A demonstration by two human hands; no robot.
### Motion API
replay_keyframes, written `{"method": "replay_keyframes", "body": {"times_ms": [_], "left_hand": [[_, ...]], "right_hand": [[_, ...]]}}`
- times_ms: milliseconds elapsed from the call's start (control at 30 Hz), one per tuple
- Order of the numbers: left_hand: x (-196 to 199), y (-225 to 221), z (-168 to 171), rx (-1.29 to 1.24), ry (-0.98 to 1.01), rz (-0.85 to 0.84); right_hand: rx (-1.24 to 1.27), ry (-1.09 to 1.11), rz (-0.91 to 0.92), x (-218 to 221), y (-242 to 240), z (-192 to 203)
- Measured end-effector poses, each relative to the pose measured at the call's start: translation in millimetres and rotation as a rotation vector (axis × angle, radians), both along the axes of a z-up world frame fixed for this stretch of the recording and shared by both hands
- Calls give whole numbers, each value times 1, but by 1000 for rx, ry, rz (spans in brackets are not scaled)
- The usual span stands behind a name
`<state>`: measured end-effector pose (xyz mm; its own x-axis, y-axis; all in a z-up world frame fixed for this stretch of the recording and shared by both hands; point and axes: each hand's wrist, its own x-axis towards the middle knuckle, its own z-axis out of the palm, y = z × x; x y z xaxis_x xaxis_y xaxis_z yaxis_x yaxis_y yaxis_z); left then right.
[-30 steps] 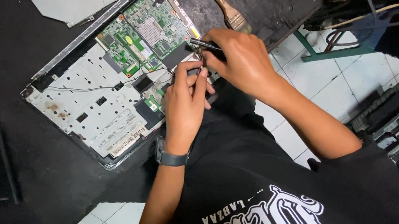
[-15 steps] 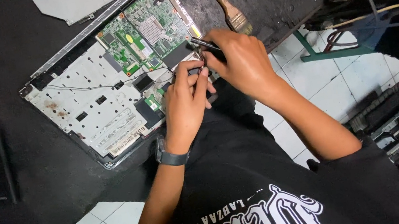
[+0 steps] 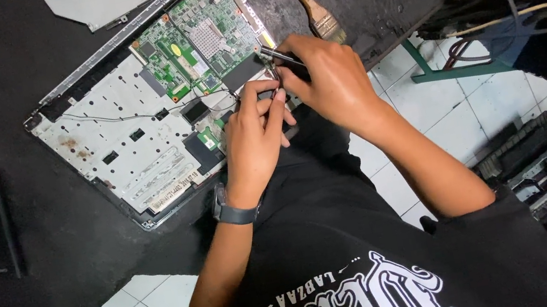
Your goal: Reattaching a laptop screen to its base, involving hinge alignment and cable connection.
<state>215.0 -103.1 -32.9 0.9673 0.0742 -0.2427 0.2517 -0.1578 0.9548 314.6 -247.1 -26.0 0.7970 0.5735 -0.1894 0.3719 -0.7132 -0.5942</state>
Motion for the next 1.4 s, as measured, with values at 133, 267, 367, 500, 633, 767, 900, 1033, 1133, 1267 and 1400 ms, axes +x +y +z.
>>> {"method": "replay_keyframes", "body": {"times_ms": [133,267,367,500,633,767,900,1033,1133,1267,1400], "left_hand": [[0,1,0,-2,5,5],[0,1,-2,-9,16,2],[0,2,-2,-26,31,4],[0,1,-1,-34,32,11],[1,2,-1,-34,29,7],[1,1,0,-37,25,8],[1,1,0,-25,6,12],[0,2,-2,-46,14,18],[0,1,-10,-58,22,31],[0,-1,-14,-64,31,45],[1,-1,-13,-47,52,34]], "right_hand": [[35,7,-12,-1,2,7],[39,-1,-33,-4,2,10],[51,-17,-43,-4,3,12],[73,-25,-39,-3,2,5],[72,-27,-52,-3,2,4],[89,-12,-42,-6,3,13],[114,-31,-47,-5,3,1],[121,-63,-55,-5,3,-2],[145,-78,-53,-5,2,-6],[173,-52,-41,-2,0,-7],[146,-49,-30,-6,3,6]]}}
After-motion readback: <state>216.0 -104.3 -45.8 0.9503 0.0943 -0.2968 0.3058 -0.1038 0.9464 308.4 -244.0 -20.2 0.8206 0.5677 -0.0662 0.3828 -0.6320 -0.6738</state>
